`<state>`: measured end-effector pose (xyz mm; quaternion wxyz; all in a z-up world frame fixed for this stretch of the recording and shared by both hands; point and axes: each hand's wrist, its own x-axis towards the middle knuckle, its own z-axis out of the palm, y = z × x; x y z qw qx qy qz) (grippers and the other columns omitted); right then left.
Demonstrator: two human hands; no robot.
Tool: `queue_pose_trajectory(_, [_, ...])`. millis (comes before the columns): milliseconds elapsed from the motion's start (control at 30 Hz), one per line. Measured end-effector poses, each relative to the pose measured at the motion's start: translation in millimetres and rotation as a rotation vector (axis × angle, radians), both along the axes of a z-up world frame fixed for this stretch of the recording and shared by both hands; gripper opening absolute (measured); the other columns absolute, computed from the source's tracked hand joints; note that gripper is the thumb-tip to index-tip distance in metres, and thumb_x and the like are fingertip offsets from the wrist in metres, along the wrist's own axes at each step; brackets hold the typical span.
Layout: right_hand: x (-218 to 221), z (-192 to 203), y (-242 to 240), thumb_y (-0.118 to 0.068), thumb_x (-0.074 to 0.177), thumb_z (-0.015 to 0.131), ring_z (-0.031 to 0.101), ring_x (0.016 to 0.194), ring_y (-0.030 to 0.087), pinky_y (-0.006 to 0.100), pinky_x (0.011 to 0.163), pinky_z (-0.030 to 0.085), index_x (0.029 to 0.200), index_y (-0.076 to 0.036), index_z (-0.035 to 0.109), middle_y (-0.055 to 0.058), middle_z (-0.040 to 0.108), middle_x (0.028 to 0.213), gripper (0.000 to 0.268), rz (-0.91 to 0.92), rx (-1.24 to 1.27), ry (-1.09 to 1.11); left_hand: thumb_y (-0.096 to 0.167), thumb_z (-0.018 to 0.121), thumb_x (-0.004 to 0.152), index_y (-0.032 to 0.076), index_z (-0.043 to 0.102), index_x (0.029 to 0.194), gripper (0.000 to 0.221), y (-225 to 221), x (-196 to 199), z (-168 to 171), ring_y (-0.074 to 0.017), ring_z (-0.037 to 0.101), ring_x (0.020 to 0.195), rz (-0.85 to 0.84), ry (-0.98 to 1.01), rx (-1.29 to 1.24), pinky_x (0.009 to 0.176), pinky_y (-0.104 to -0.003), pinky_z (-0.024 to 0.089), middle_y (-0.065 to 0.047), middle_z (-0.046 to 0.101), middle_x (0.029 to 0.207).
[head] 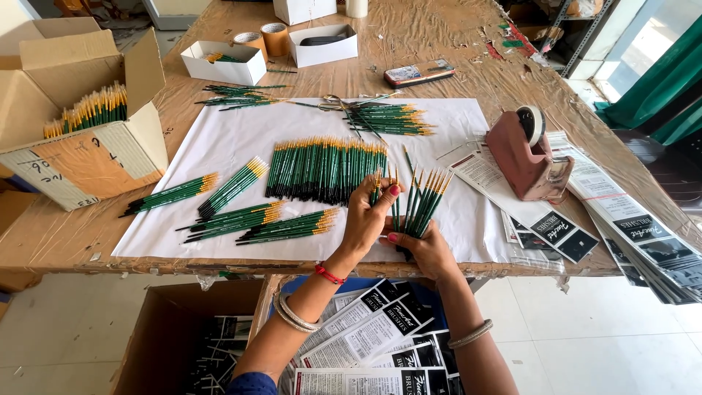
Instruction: The person sorts paintbrushes into small bundles by hand and then places them into plastic sleeves, occasionally adjusting the items in the bins and boxes around the workspace.
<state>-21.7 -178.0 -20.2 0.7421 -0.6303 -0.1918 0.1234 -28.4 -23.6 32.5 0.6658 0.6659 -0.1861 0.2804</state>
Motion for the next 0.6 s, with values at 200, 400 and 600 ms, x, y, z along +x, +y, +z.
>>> queue_pose_trajectory(200, [6.0, -16.6, -2.9, -0.002, 0.093, 0.069, 0.069, 0.105, 0.018, 0.033, 0.095, 0.056, 0.128, 0.004, 0.069, 0.011, 0.076, 0.114, 0.035, -0.024, -0.033, -0.048, 0.033, 0.052, 0.106, 0.007, 0.06, 0.111, 0.028, -2.1, 0.5, 2.0, -0.0059, 0.057, 0.088, -0.146, 0.067, -0.18, 0.08, -0.024, 0.052, 0.004, 0.057, 0.095])
queue_pose_trajectory(400, [0.8, -8.2, -3.1, -0.007, 0.095, 0.066, 0.065, 0.101, 0.01, 0.026, 0.089, 0.052, 0.13, -0.003, 0.068, 0.003, 0.074, 0.113, 0.035, 0.002, -0.054, 0.019, 0.03, 0.069, 0.102, 0.004, 0.067, 0.107, 0.026, -7.0, 10.8, -4.8, -0.0022, 0.041, 0.062, -0.175, 0.088, -0.101, 0.056, -0.022, 0.033, 0.008, 0.054, 0.072])
queue_pose_trajectory(600, [5.9, -20.6, -4.0, -0.009, 0.094, 0.068, 0.057, 0.082, 0.005, 0.024, 0.071, 0.049, 0.117, -0.006, 0.071, -0.004, 0.069, 0.094, 0.023, -0.076, -0.077, 0.077, 0.02, 0.082, 0.092, 0.001, 0.074, 0.091, 0.021, -17.1, 20.6, -20.2, -0.003, 0.036, 0.059, -0.077, 0.224, -0.072, 0.053, -0.024, 0.032, 0.007, 0.05, 0.065])
